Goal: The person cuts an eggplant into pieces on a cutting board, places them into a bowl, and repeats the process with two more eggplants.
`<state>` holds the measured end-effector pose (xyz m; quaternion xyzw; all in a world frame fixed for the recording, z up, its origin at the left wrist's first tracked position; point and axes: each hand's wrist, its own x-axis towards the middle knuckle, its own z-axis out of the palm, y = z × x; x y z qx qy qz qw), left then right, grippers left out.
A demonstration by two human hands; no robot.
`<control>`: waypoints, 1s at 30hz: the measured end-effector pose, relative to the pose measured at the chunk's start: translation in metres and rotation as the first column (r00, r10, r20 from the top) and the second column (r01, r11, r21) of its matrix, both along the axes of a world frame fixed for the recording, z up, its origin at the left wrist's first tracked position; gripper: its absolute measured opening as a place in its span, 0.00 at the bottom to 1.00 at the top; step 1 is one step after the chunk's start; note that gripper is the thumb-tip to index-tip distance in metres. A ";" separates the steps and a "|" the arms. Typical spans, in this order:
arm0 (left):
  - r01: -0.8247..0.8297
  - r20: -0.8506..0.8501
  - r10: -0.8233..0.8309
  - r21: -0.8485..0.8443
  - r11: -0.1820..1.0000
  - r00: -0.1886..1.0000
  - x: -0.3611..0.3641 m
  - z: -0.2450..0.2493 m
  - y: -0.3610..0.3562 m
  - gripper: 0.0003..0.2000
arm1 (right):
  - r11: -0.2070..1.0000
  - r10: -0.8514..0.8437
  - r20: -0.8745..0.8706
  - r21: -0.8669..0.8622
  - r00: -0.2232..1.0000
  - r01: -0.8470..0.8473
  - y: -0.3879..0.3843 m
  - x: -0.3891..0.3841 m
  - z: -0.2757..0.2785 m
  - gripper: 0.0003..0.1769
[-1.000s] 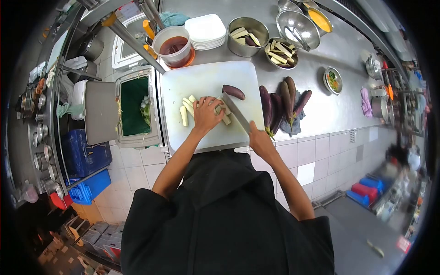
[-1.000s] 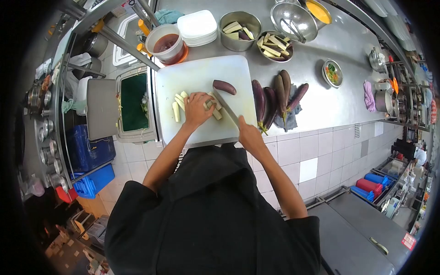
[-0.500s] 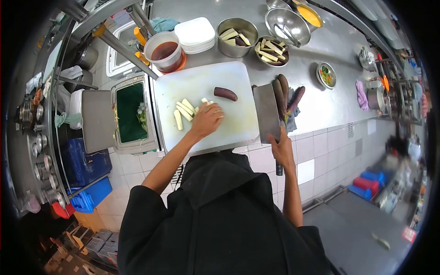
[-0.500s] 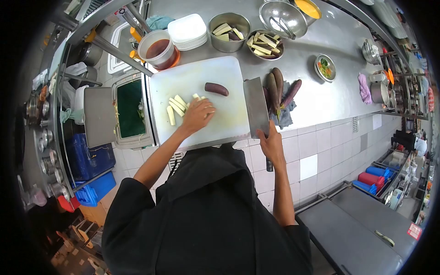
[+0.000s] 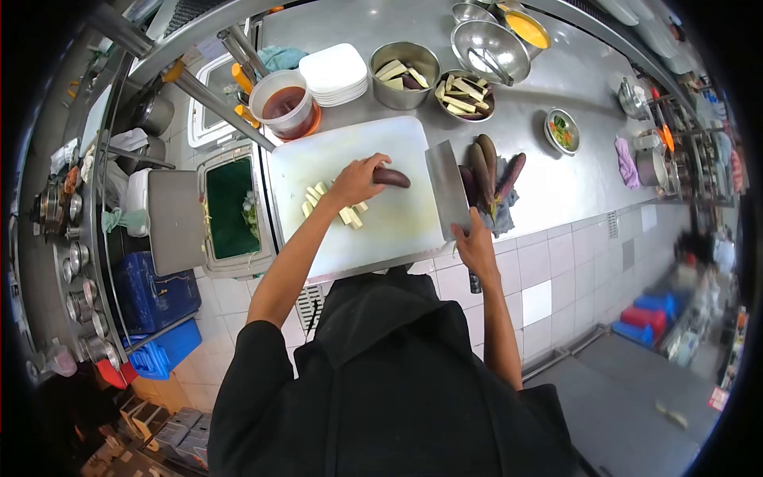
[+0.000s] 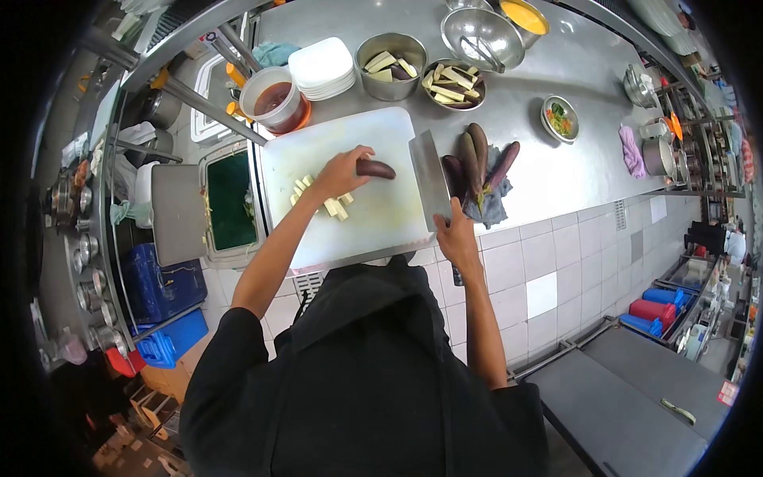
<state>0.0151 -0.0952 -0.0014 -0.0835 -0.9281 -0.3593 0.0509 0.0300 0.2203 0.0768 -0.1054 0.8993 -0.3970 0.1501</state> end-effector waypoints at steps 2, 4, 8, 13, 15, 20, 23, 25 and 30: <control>0.040 0.356 -0.114 0.210 0.977 0.928 0.009 0.027 -0.004 0.23 | 0.998 -0.042 0.096 0.055 0.994 0.037 -0.004 0.003 -0.005 0.17; 0.064 0.387 -0.162 0.254 0.965 0.908 0.015 -0.005 -0.008 0.26 | 1.000 0.023 0.045 0.019 0.999 -0.024 -0.005 0.006 -0.019 0.19; -0.185 0.474 0.030 0.283 0.941 0.880 0.026 -0.011 0.008 0.26 | 0.997 0.075 -0.128 -0.014 0.989 -0.078 -0.024 0.014 -0.035 0.17; -0.261 0.153 0.230 0.225 0.939 0.961 0.045 0.003 0.025 0.19 | 0.988 0.151 -0.002 0.044 0.989 -0.150 -0.047 0.028 -0.018 0.17; -0.260 0.140 0.234 0.217 0.941 0.962 0.047 0.006 0.026 0.18 | 0.985 0.162 0.018 0.063 0.987 -0.163 -0.055 0.031 -0.009 0.17; -0.251 0.129 0.226 0.235 0.939 0.965 0.048 0.006 0.024 0.16 | 0.970 0.211 -0.008 0.125 0.977 -0.209 -0.069 0.040 0.000 0.14; -0.255 0.126 0.231 0.228 0.940 0.965 0.047 0.003 0.023 0.16 | 0.963 0.225 -0.003 0.155 0.974 -0.222 -0.072 0.042 0.004 0.12; -0.230 0.070 0.220 0.228 0.946 0.973 0.047 0.002 0.023 0.16 | 0.961 0.231 -0.001 0.155 0.973 -0.228 -0.071 0.045 0.007 0.12; -0.229 0.060 0.222 0.205 0.952 0.973 0.046 0.003 0.022 0.15 | 0.946 0.274 -0.005 0.182 0.962 -0.268 -0.067 0.052 0.009 0.12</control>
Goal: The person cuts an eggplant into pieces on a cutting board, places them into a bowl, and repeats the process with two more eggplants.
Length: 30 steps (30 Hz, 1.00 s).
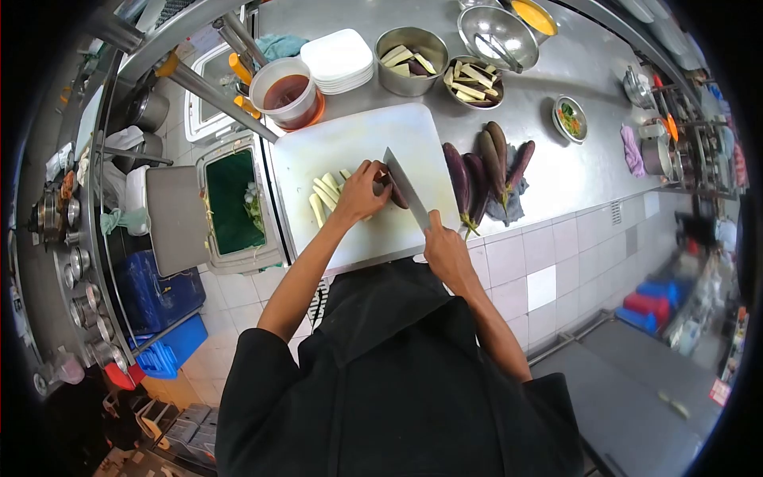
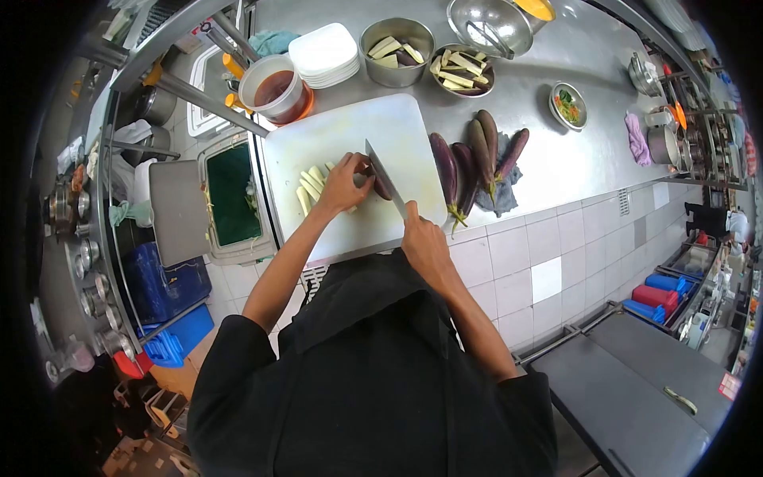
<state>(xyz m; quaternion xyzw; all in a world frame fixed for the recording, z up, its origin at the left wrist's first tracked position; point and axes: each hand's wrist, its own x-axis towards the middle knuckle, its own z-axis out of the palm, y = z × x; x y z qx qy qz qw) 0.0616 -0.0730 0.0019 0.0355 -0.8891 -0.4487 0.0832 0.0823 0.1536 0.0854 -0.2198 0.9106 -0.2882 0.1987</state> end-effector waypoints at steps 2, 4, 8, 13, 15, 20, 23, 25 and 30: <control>0.001 -0.004 -0.001 -0.009 1.000 1.000 -0.001 0.000 -0.001 0.15 | 1.000 -0.007 0.024 0.021 1.000 0.006 0.000 0.001 0.000 0.12; 0.002 0.007 -0.001 -0.028 1.000 1.000 -0.002 -0.004 -0.001 0.15 | 1.000 -0.007 0.033 0.018 0.999 0.007 0.000 0.001 -0.001 0.12; 0.010 -0.020 -0.011 -0.024 1.000 1.000 -0.004 -0.009 -0.004 0.16 | 1.000 0.020 0.018 0.013 1.000 -0.020 -0.004 -0.001 -0.005 0.12; 0.020 0.029 -0.020 -0.004 1.000 0.999 -0.006 -0.002 -0.004 0.16 | 0.999 0.019 0.014 0.034 1.000 -0.019 -0.011 -0.007 -0.005 0.12; 0.018 0.024 -0.018 0.006 1.000 1.000 -0.008 -0.003 -0.003 0.16 | 1.000 0.010 0.029 0.029 1.000 -0.011 -0.011 -0.010 -0.008 0.12; 0.005 0.045 -0.006 0.030 1.000 0.999 -0.008 -0.004 -0.004 0.16 | 0.999 0.044 -0.003 0.008 0.999 -0.044 -0.018 -0.016 -0.022 0.13; 0.013 0.038 -0.014 0.031 0.999 0.999 -0.008 -0.003 -0.003 0.15 | 0.999 0.042 -0.081 -0.029 0.996 -0.045 -0.028 -0.020 -0.038 0.12; 0.016 0.021 -0.017 0.036 0.999 1.000 -0.007 0.000 -0.002 0.15 | 0.999 0.034 -0.067 -0.015 0.997 -0.035 -0.044 -0.031 -0.051 0.13; 0.020 0.033 -0.021 0.045 0.999 0.999 -0.002 -0.004 -0.001 0.15 | 1.000 0.009 -0.037 0.018 0.999 -0.008 -0.032 -0.013 -0.061 0.14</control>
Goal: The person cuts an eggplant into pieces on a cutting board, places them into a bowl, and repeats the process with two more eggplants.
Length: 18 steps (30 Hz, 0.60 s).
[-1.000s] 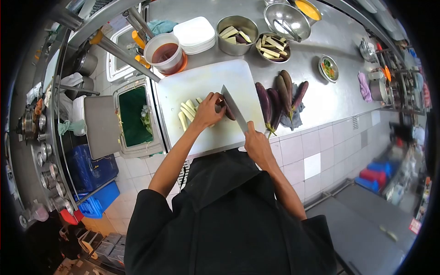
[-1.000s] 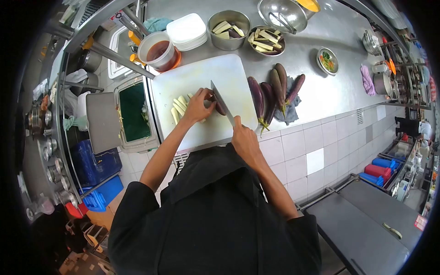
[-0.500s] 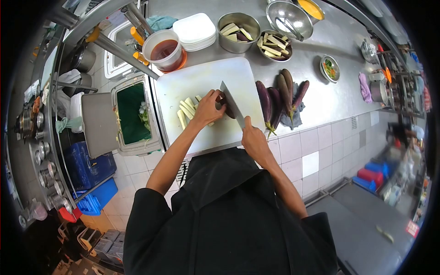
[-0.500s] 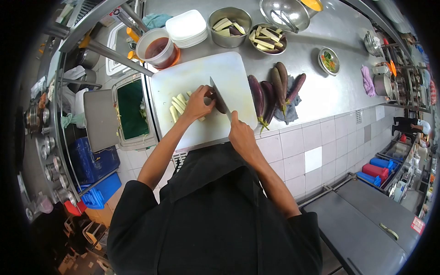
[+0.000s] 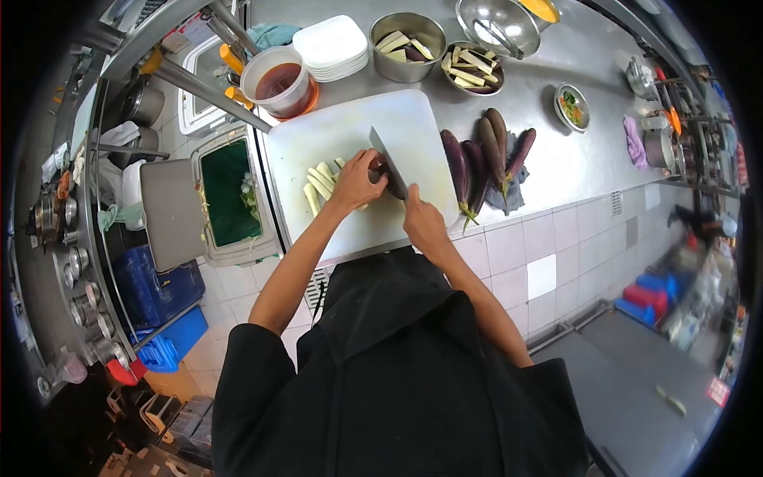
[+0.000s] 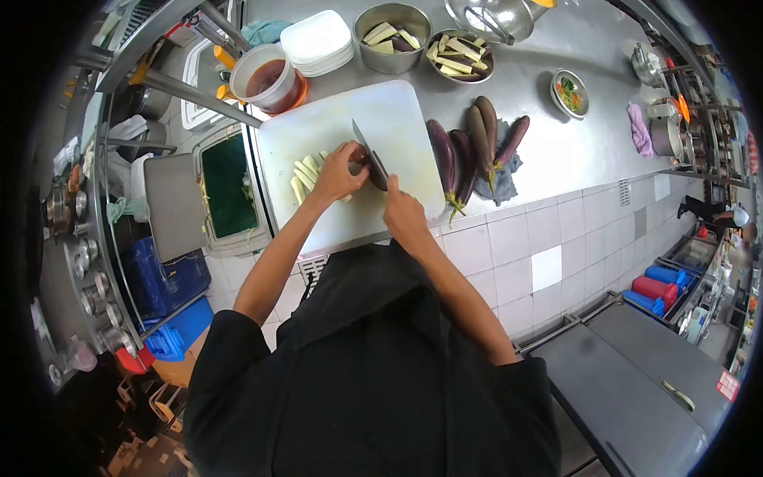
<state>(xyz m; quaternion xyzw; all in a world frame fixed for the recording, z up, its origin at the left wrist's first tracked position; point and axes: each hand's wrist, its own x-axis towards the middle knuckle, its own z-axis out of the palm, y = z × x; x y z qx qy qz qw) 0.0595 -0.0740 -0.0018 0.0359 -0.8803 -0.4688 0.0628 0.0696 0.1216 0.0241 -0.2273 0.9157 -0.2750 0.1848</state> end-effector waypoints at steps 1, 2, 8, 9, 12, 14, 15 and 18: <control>-0.011 -0.019 0.011 0.015 1.000 1.000 -0.002 -0.001 -0.001 0.15 | 1.000 -0.019 0.023 0.002 1.000 0.019 0.012 0.009 -0.002 0.14; -0.015 -0.021 0.015 0.014 1.000 1.000 -0.004 -0.002 -0.003 0.15 | 0.999 -0.035 0.048 0.007 0.998 0.035 0.023 0.014 -0.004 0.14; 0.025 -0.039 -0.033 -0.184 0.983 0.999 0.013 0.001 -0.010 0.12 | 0.997 -0.070 0.152 -0.017 0.986 0.074 0.046 0.004 0.018 0.16; 0.043 -0.051 -0.057 -0.249 0.967 0.997 0.017 -0.001 -0.012 0.12 | 0.997 -0.075 0.151 -0.014 0.986 0.078 0.046 0.002 0.016 0.16; 0.052 -0.055 -0.073 -0.317 0.947 0.996 0.025 -0.007 -0.014 0.11 | 0.993 -0.094 0.164 -0.050 0.982 0.104 0.042 0.000 0.011 0.19; 0.047 -0.054 -0.068 -0.324 0.945 0.996 0.025 -0.007 -0.013 0.10 | 0.993 -0.064 0.094 -0.096 0.993 0.073 0.034 0.000 0.015 0.19; 0.019 -0.083 -0.049 -0.328 0.944 0.995 0.027 -0.005 -0.010 0.09 | 0.992 -0.066 0.095 -0.097 0.993 0.075 0.032 0.000 0.015 0.19; -0.043 -0.127 0.000 -0.333 0.942 0.992 0.027 -0.002 -0.003 0.09 | 0.997 -0.053 0.084 -0.045 0.995 0.057 0.027 0.003 0.013 0.17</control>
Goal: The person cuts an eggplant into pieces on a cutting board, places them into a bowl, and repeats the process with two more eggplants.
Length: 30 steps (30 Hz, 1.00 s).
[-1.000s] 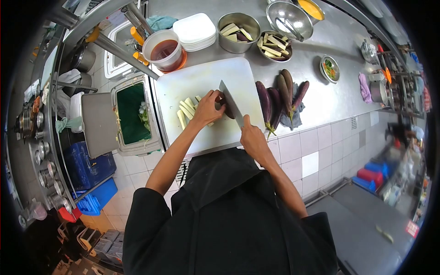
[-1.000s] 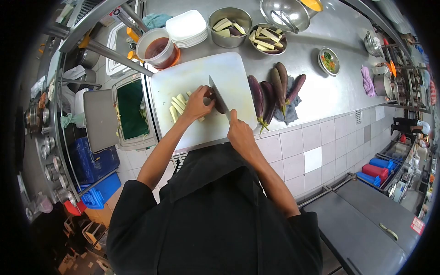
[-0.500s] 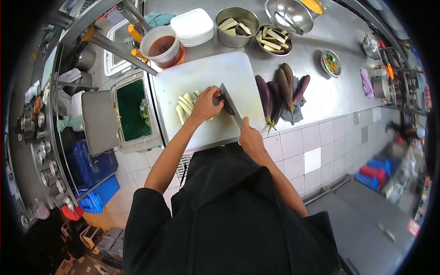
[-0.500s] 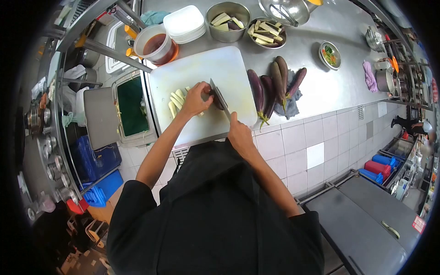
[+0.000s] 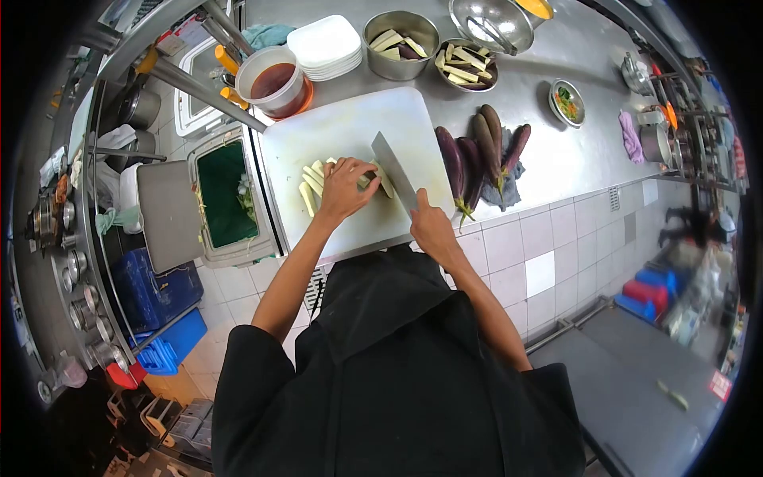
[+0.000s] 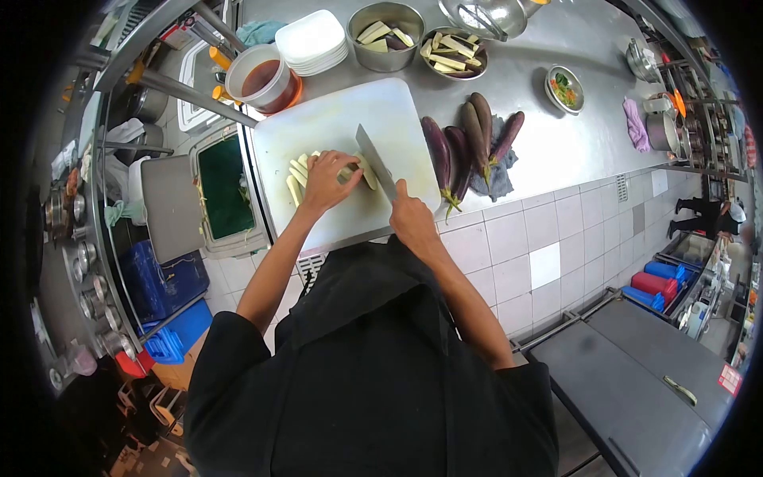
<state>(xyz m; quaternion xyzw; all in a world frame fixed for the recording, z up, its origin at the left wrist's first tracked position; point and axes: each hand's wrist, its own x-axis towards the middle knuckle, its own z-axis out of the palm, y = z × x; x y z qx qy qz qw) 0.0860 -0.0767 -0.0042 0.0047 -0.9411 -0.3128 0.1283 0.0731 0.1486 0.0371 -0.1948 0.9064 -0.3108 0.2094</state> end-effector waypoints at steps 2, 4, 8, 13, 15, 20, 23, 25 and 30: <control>-0.034 -0.024 0.034 -0.001 0.999 0.999 -0.004 -0.001 0.004 0.10 | 0.998 0.040 -0.111 0.049 0.993 -0.034 0.000 0.003 -0.006 0.16; -0.057 -0.034 0.057 -0.004 0.998 0.998 -0.006 -0.004 0.003 0.10 | 0.995 0.064 -0.109 0.080 0.992 -0.056 0.004 0.007 -0.002 0.15; -0.063 0.010 0.063 0.020 0.998 0.998 -0.004 -0.007 0.003 0.09 | 0.988 0.061 -0.042 0.142 0.997 -0.054 0.007 0.017 -0.001 0.14; -0.083 -0.027 0.081 -0.060 0.995 0.996 0.002 -0.005 0.006 0.11 | 0.997 0.048 -0.121 0.059 0.991 -0.041 -0.021 -0.007 -0.008 0.15; -0.105 -0.039 0.103 -0.049 0.993 0.994 0.007 -0.005 0.005 0.11 | 0.998 0.043 -0.119 0.039 0.992 -0.038 -0.025 -0.012 -0.002 0.15; -0.112 -0.073 0.107 -0.072 0.991 0.992 0.020 -0.013 0.002 0.12 | 1.000 0.021 0.001 0.006 1.000 -0.021 -0.008 0.012 0.033 0.14; -0.078 -0.116 0.072 -0.055 0.995 0.991 0.016 -0.015 0.003 0.13 | 1.000 0.014 0.030 -0.026 0.999 -0.013 -0.002 0.028 0.029 0.13; -0.091 -0.104 0.084 -0.068 0.994 0.991 0.013 -0.015 0.006 0.13 | 1.000 -0.002 0.023 -0.016 1.000 0.002 -0.003 0.035 0.024 0.13; -0.068 -0.053 0.063 -0.090 0.994 0.997 0.013 -0.013 0.005 0.14 | 1.000 -0.008 0.005 0.014 1.000 0.008 -0.011 0.044 0.021 0.12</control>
